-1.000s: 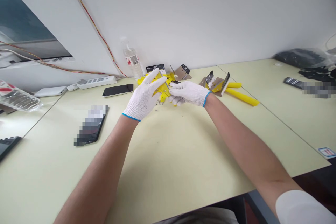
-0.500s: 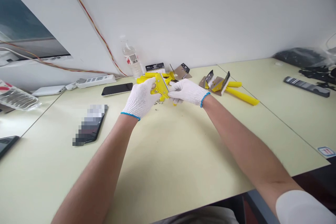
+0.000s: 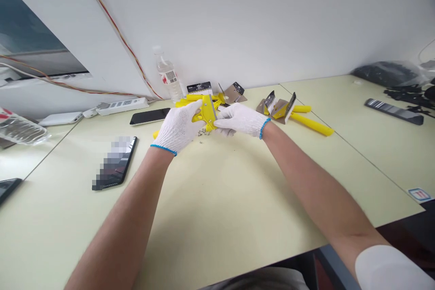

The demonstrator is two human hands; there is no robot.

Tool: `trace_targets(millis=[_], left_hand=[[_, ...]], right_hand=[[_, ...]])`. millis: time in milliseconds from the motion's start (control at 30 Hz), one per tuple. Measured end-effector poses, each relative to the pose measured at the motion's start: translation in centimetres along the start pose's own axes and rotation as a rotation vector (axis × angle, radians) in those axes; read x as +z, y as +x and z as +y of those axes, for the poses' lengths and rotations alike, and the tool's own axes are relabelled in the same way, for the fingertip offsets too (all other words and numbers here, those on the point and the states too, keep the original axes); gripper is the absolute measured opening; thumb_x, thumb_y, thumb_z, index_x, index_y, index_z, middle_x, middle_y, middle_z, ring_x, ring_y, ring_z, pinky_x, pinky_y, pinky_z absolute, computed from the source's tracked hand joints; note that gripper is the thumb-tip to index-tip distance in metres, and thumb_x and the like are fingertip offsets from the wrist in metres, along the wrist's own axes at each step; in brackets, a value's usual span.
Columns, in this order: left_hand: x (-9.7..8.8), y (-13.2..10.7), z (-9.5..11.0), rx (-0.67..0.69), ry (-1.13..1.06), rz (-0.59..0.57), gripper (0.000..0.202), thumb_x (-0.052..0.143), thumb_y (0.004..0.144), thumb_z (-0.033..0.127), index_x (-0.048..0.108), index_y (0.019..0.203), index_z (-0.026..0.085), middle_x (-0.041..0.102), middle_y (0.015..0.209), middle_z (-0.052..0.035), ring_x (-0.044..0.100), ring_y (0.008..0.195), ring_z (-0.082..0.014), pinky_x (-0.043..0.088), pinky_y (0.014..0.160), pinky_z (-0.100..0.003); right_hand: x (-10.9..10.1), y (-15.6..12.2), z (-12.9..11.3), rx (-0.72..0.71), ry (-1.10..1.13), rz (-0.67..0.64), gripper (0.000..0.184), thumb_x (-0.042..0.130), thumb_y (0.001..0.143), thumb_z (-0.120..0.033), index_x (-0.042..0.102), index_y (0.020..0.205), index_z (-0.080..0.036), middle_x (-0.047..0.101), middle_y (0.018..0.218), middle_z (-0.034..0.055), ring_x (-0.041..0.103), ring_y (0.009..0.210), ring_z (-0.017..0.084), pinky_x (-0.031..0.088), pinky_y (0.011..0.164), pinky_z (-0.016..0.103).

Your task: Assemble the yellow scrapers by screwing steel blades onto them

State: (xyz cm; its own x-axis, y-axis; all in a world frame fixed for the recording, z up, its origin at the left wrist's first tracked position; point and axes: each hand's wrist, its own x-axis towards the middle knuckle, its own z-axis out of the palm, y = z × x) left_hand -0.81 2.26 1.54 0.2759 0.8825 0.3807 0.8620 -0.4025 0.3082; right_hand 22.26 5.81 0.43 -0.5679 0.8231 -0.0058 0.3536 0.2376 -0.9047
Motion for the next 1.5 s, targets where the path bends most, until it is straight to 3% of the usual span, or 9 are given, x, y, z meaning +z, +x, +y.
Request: trace_targets(millis=[167,333,500,600,900,1133,1333,1500], left_hand=[[0.0,-0.1,0.0,0.008,0.108,-0.018,0.027,0.067,0.091,0.025,0.070,0.117,0.025,0.079,0.098,-0.0028,0.070,0.083,-0.0243,0.043,0.072,-0.034],[-0.1,-0.1,0.4,0.008,0.182,-0.035,0.012,0.065,0.094,0.028,0.066,0.106,0.024,0.077,0.095,-0.0027,0.066,0.077,-0.0223,0.037,0.069,-0.034],[-0.1,-0.1,0.9,-0.015,0.212,-0.024,0.024,0.062,0.091,0.023,0.066,0.114,0.025,0.079,0.098,-0.0037,0.067,0.077,-0.0239,0.040,0.068,-0.034],[0.0,-0.1,0.9,-0.021,0.183,-0.022,0.019,0.064,0.090,0.025,0.068,0.109,0.026,0.078,0.094,-0.0034,0.068,0.078,-0.0248,0.043,0.070,-0.034],[0.0,0.1,-0.2,-0.029,0.099,-0.051,0.022,0.069,0.092,0.032,0.073,0.113,0.028,0.076,0.091,-0.0041,0.065,0.077,-0.0270,0.045,0.070,-0.038],[-0.3,-0.1,-0.1,-0.060,0.105,-0.052,0.027,0.071,0.091,0.037,0.074,0.116,0.028,0.074,0.085,-0.0033,0.064,0.074,-0.0249,0.044,0.067,-0.036],[0.0,-0.2,0.0,-0.055,0.085,-0.031,0.038,0.070,0.093,0.029,0.073,0.130,0.025,0.079,0.098,-0.0052,0.070,0.086,-0.0258,0.050,0.076,-0.036],[0.7,-0.3,0.1,-0.058,0.072,0.088,0.052,0.071,0.092,0.027,0.068,0.144,0.030,0.079,0.125,-0.0082,0.074,0.109,-0.0331,0.058,0.091,-0.045]], right_hand=[[-0.2,0.2,0.5,-0.079,-0.020,-0.030,0.024,0.078,0.091,-0.036,0.078,0.077,-0.017,0.073,0.074,0.0068,0.070,0.064,0.008,0.050,0.055,0.009],[0.4,0.3,0.4,0.004,-0.064,0.037,0.018,0.082,0.090,-0.026,0.077,0.079,-0.012,0.075,0.083,0.0095,0.071,0.067,0.012,0.059,0.059,0.018],[0.6,0.4,0.7,0.006,-0.072,0.064,0.020,0.079,0.092,-0.024,0.074,0.076,-0.013,0.074,0.082,0.0092,0.069,0.066,0.013,0.058,0.058,0.020],[0.5,0.5,0.8,-0.002,-0.068,0.064,0.019,0.082,0.089,-0.024,0.074,0.074,-0.014,0.074,0.078,0.0084,0.068,0.064,0.012,0.057,0.056,0.018],[0.5,0.6,1.1,-0.065,0.009,-0.036,0.025,0.081,0.089,-0.039,0.077,0.079,-0.016,0.075,0.080,0.0078,0.071,0.065,0.008,0.053,0.057,0.010],[-0.1,0.5,1.3,-0.050,0.061,-0.079,0.018,0.078,0.090,-0.035,0.079,0.085,-0.018,0.077,0.084,0.0065,0.075,0.070,0.009,0.053,0.059,0.007],[1.0,0.5,1.0,0.081,0.136,-0.013,0.023,0.085,0.089,-0.038,0.079,0.085,-0.016,0.076,0.085,0.0078,0.073,0.071,0.011,0.058,0.063,0.014],[1.3,0.6,0.9,0.180,0.259,0.065,0.026,0.090,0.088,-0.033,0.072,0.085,-0.014,0.074,0.087,0.0089,0.069,0.073,0.013,0.061,0.068,0.021]])
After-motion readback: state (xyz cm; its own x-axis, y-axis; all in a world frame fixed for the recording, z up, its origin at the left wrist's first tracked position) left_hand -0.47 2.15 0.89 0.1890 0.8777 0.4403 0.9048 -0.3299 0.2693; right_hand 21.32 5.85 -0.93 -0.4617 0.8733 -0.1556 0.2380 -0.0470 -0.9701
